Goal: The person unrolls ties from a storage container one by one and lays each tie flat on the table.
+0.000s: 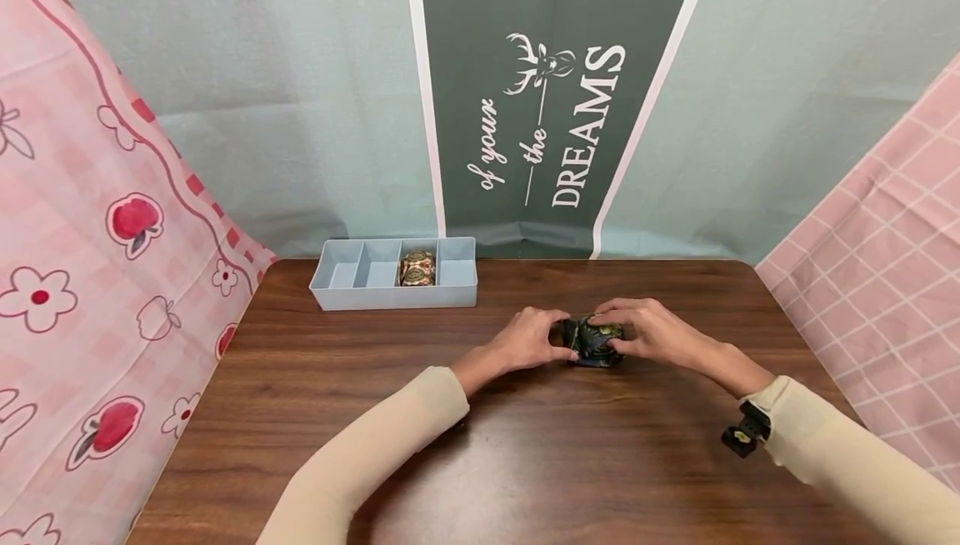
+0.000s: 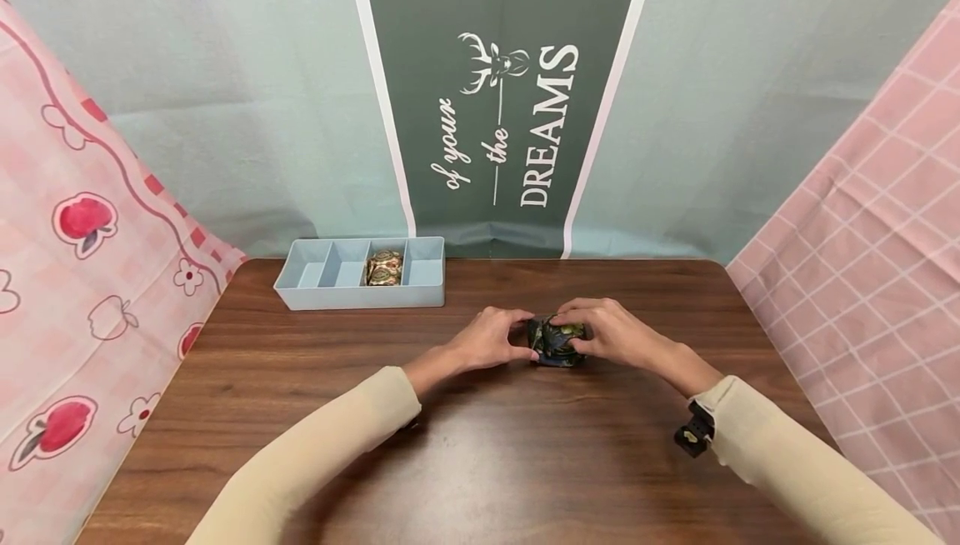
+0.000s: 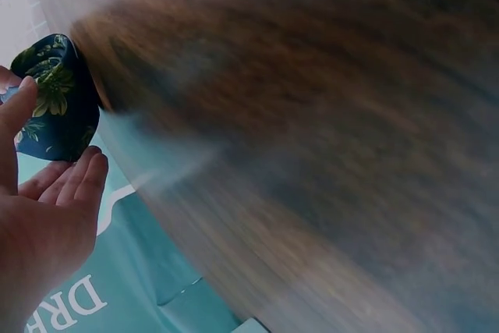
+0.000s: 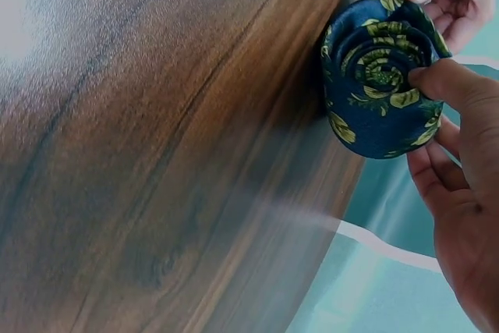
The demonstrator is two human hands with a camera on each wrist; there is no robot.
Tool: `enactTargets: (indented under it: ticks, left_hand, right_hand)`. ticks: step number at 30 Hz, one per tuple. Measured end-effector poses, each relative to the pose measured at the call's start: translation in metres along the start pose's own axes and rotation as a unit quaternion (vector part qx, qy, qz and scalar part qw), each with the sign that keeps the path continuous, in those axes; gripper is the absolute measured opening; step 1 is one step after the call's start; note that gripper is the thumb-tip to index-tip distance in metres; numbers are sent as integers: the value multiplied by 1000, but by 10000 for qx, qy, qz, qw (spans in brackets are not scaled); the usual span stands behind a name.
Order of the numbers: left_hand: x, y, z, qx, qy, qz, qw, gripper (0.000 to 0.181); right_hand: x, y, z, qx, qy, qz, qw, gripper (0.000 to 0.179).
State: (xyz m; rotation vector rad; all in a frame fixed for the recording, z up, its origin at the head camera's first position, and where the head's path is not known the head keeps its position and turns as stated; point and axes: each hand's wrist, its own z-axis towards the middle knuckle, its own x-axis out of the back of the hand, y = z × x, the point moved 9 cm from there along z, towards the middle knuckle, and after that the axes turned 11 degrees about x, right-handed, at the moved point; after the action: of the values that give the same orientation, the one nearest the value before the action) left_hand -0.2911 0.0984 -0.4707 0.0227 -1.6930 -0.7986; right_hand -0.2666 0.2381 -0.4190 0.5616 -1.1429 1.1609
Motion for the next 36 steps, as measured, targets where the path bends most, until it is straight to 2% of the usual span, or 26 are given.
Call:
enactTargets:
  ticks: [10,17,24,30,36]
  left_hand:
    - [0,-1,-4,-279,-10,210,9994,66]
    - [1,2,-7,-610,-9,315,9976,51]
    - [-4,9,-11,-1017,-61,942,9903,46]
    - [-13,15,-11,-1204,-348,1463,9813,44]
    - [-20,14,-12,-1279,-549,1668,9761,44]
  right_hand:
    - [3,1,-7,156,-200,-35,9997,45]
    - [6,0,-9,282,-261,-140,9992,51]
    - [8,2,-11,281,-270,-241,9990,52]
    - [9,4,-14,241,-186,-253,9992,51]
    - [8,7,-18,-19,-28,-240,9997,46]
